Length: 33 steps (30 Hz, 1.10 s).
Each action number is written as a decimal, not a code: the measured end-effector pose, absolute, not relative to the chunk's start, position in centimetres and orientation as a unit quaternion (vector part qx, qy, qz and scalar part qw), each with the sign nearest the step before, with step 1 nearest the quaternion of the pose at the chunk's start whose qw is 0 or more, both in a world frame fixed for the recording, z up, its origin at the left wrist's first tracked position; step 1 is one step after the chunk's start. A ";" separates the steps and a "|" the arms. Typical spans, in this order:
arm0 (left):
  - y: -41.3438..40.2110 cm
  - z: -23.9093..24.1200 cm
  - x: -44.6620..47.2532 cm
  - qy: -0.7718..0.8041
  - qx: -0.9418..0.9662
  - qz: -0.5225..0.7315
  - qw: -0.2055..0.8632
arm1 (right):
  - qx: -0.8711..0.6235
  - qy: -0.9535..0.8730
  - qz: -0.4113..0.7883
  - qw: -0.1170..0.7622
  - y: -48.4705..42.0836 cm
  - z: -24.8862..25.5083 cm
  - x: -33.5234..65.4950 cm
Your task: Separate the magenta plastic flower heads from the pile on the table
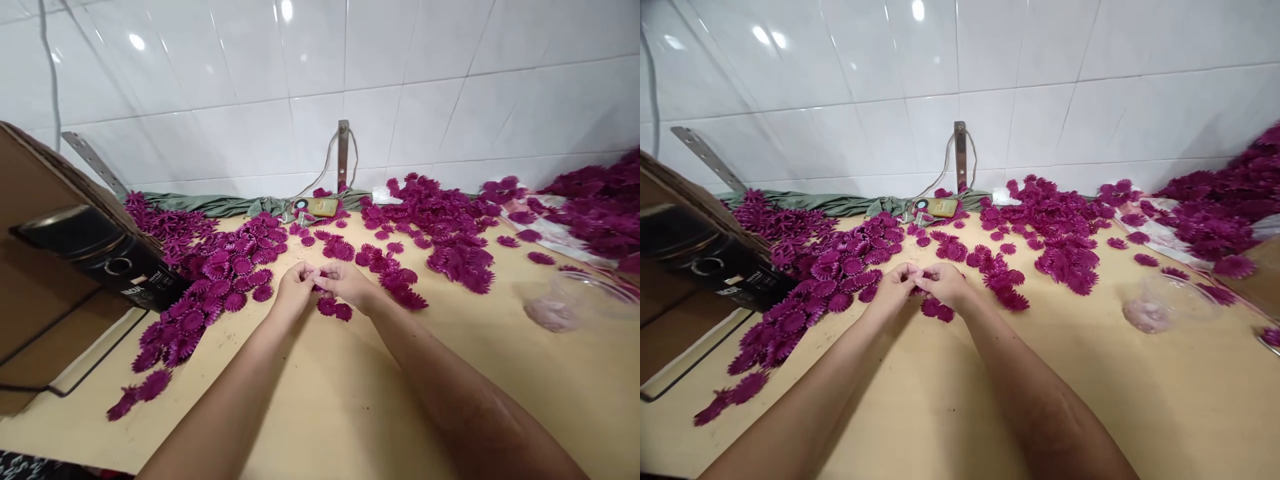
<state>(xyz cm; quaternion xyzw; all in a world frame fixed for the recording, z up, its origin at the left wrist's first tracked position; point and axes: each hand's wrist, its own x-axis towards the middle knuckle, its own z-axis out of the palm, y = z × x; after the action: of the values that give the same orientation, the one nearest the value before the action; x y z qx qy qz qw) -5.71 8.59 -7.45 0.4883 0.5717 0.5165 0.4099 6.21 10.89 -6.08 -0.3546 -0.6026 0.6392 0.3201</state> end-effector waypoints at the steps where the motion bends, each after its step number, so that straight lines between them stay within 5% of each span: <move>1: 8.5 -7.4 -5.8 0.567 0.478 0.523 0.420 | -0.360 -0.595 0.644 0.319 11.0 -6.1 6.2; 7: 8.1 -7.1 -5.9 0.548 0.441 0.550 0.450 | -0.396 -0.603 0.591 0.361 11.2 -6.9 5.8; 18: 7.4 -5.9 -4.4 0.576 0.411 0.511 0.487 | -0.591 -0.703 0.255 0.303 11.2 -5.1 6.9; 25: 6.4 -5.9 -3.7 0.506 0.419 0.493 0.571 | -0.562 -0.666 0.352 0.341 11.5 -5.4 6.9; 33: 7.9 -7.0 -4.9 0.551 0.356 0.567 0.498 | -0.498 -0.670 0.409 0.369 10.5 -5.3 6.3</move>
<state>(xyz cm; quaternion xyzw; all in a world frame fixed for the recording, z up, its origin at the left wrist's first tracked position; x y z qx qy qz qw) -4.88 7.85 -6.96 0.3565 0.5505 0.5669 0.4985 6.26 10.45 -5.26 -0.4978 -0.6700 0.4091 0.3686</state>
